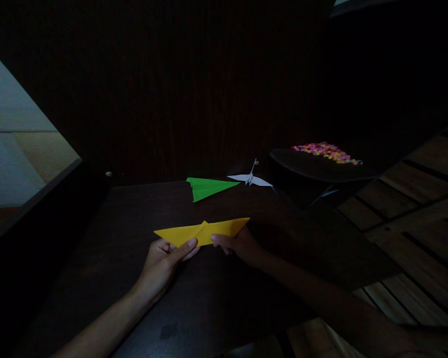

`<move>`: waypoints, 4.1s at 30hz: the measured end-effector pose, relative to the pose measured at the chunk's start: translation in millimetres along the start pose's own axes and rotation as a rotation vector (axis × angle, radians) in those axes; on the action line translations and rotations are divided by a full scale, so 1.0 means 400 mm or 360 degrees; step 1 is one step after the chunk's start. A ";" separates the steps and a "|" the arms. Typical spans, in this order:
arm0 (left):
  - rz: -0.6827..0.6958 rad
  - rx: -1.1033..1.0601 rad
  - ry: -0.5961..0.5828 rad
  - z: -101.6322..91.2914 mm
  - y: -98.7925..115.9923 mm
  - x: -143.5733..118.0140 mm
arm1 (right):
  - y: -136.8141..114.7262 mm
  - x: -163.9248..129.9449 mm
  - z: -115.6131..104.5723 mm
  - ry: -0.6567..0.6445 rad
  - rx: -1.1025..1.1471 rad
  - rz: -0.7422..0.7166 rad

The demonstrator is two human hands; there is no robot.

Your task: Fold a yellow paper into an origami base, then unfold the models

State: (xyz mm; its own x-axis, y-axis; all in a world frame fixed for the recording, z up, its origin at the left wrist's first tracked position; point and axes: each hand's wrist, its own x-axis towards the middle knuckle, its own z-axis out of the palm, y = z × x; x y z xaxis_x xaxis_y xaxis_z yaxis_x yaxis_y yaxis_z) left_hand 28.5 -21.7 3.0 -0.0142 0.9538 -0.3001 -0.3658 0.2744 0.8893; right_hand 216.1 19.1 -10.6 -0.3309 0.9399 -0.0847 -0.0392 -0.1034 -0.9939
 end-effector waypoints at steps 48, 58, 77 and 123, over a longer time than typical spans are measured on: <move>0.0267 0.0604 -0.0228 0.005 0.002 -0.013 | 0.024 -0.003 0.003 0.0086 0.0288 0.0003; 0.0268 0.0278 -0.0227 0.019 -0.006 -0.016 | 0.033 -0.001 0.002 0.0091 0.0313 0.0012; 0.0251 0.0450 -0.0176 0.004 0.000 -0.001 | 0.031 0.003 -0.016 0.0166 -0.0055 -0.0058; 0.0120 0.0503 -0.0247 -0.017 0.007 0.009 | 0.015 0.021 -0.063 0.0531 -0.0021 -0.0011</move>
State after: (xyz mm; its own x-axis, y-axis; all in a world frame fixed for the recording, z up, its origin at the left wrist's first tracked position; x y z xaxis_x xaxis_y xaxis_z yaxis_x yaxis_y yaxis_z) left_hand 21.0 -18.3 2.0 0.1200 0.9734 -0.1952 -0.0628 0.2037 0.9770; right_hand 237.0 34.7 -19.2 -0.0035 0.9955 -0.0945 -0.0271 -0.0946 -0.9951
